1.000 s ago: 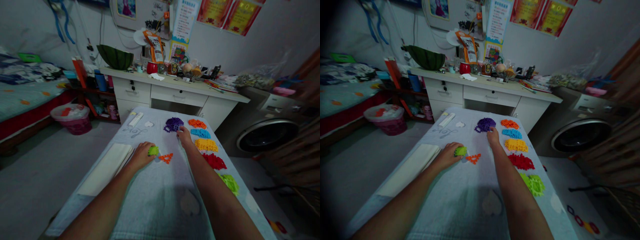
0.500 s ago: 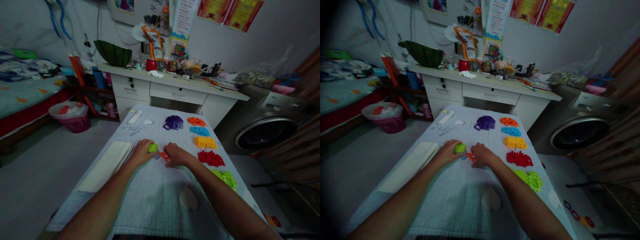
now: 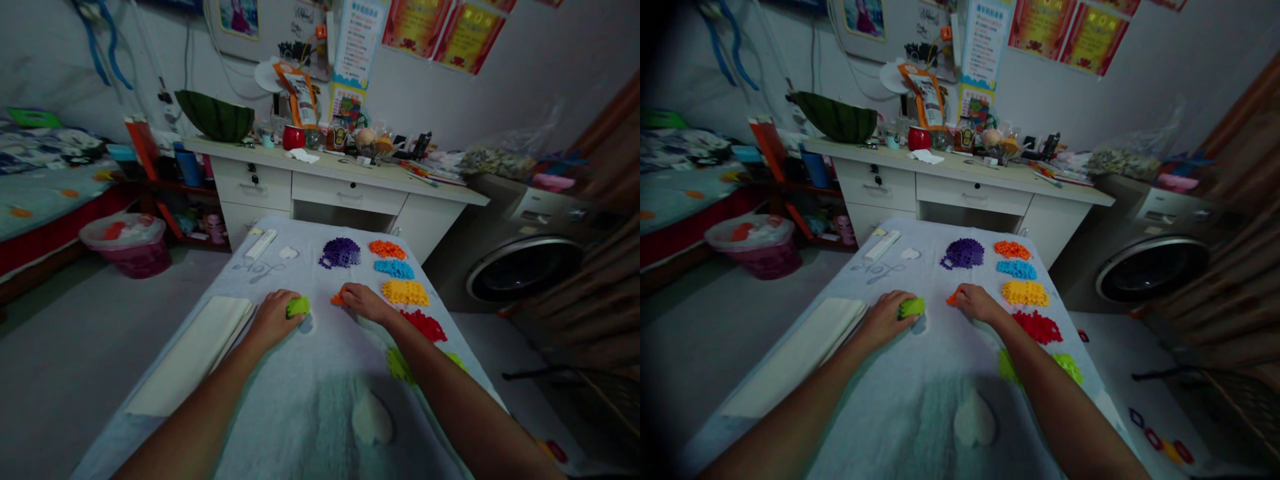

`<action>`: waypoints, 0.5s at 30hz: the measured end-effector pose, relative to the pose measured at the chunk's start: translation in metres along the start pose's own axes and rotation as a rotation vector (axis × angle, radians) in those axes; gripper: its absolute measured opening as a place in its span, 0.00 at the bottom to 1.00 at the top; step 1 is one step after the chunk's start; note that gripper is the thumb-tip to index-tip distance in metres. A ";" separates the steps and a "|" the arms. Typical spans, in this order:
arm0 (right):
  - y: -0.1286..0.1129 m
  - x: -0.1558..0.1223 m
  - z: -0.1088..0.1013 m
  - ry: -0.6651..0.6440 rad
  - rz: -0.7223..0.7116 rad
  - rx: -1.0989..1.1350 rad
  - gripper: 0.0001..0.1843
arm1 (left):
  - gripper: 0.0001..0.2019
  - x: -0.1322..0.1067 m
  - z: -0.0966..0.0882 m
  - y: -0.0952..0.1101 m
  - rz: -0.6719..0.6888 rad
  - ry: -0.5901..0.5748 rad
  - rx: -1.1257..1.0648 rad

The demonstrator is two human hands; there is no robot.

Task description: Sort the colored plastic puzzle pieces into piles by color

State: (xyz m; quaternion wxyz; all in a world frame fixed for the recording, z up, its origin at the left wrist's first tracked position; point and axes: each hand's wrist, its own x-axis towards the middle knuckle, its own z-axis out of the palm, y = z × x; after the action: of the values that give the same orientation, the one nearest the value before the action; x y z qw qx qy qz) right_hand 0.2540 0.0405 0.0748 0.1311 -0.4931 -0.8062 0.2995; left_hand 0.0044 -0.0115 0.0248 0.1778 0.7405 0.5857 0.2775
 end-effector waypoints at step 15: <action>0.106 0.068 -0.123 0.723 0.523 0.301 0.05 | 0.17 0.001 0.000 -0.004 -0.004 0.007 -0.051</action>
State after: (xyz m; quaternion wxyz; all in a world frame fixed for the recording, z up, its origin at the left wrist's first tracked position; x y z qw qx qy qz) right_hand 0.3599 0.1789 0.1005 0.3936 -0.7278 -0.5053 0.2450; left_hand 0.0017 -0.0100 0.0225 0.1952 0.7336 0.5804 0.2947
